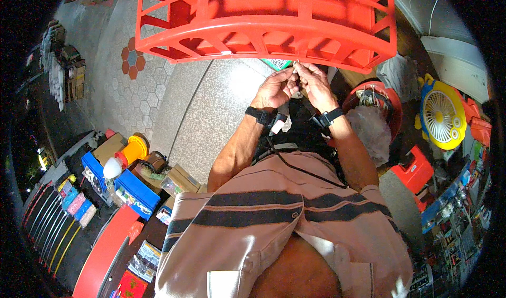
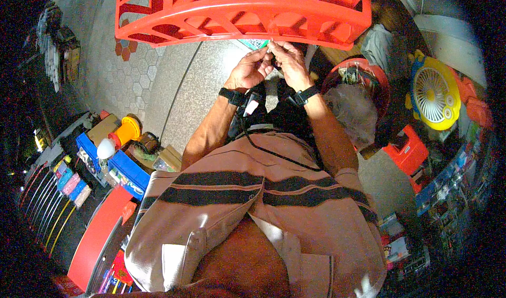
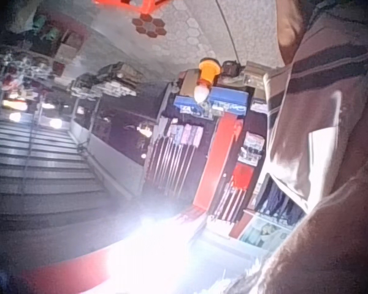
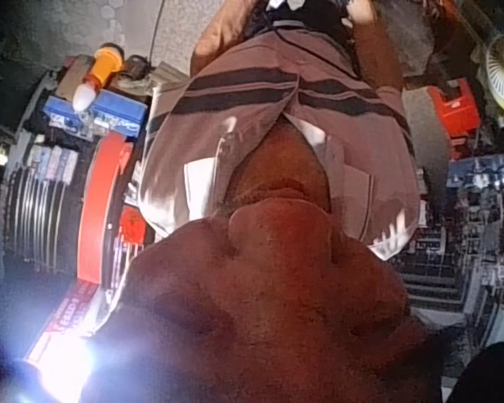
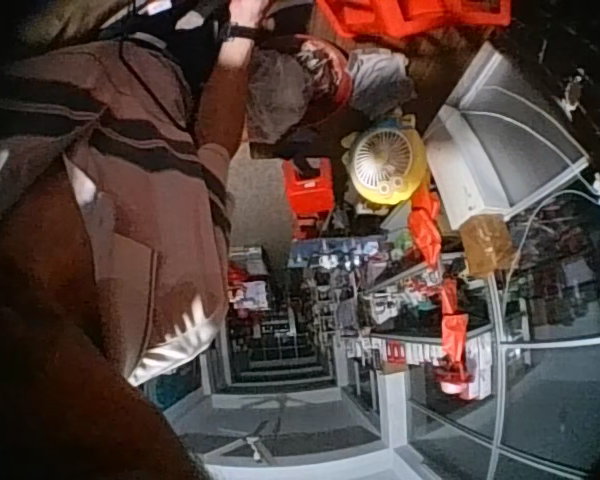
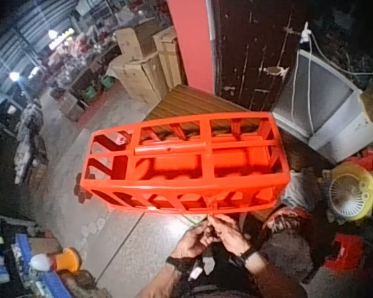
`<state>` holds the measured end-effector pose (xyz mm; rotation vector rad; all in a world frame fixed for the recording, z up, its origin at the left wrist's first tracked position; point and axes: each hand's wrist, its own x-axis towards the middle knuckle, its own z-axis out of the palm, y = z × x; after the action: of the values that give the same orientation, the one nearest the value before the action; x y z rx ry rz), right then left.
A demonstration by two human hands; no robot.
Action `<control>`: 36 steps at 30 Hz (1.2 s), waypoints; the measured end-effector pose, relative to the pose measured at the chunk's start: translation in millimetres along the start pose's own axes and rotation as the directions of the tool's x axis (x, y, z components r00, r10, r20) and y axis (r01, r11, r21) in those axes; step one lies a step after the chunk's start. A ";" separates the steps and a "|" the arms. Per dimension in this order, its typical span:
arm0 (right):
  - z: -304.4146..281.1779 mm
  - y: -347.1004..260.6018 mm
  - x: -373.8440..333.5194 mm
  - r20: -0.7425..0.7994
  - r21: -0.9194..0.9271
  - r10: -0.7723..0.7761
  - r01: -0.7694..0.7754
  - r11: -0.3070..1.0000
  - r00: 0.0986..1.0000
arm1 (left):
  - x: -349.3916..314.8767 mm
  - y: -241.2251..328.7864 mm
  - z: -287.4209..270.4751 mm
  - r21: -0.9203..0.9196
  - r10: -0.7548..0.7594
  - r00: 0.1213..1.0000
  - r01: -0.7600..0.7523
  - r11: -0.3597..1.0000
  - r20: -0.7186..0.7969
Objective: The person unpacks small white plastic fasteners from a bag and attaches them to a red plastic rack. They repeatedly insert the fasteners into slots on the rack, adjust the rack's position, and continue securing the fasteners by hand.
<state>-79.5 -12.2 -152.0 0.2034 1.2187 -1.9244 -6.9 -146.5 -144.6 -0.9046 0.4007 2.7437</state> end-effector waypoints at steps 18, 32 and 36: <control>2.8 -3.6 -6.8 0.034 -0.058 -0.094 0.096 0.994 0.995 | 5.0 -6.5 3.5 -0.012 0.028 0.998 -0.028 1.000 0.060; 11.6 1.8 -9.5 -0.038 -0.380 -0.342 0.303 0.874 0.939 | 9.3 -9.3 -2.1 -0.017 0.043 0.999 -0.043 0.999 0.016; 15.5 3.9 -10.1 -0.099 -0.201 -0.252 0.228 0.953 0.963 | 3.0 -7.4 0.2 0.008 0.055 0.998 -0.055 0.998 0.026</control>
<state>-65.9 -19.9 -141.3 0.0781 1.5606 -2.0111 -7.2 -139.1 -147.7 -0.8677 0.4389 2.7979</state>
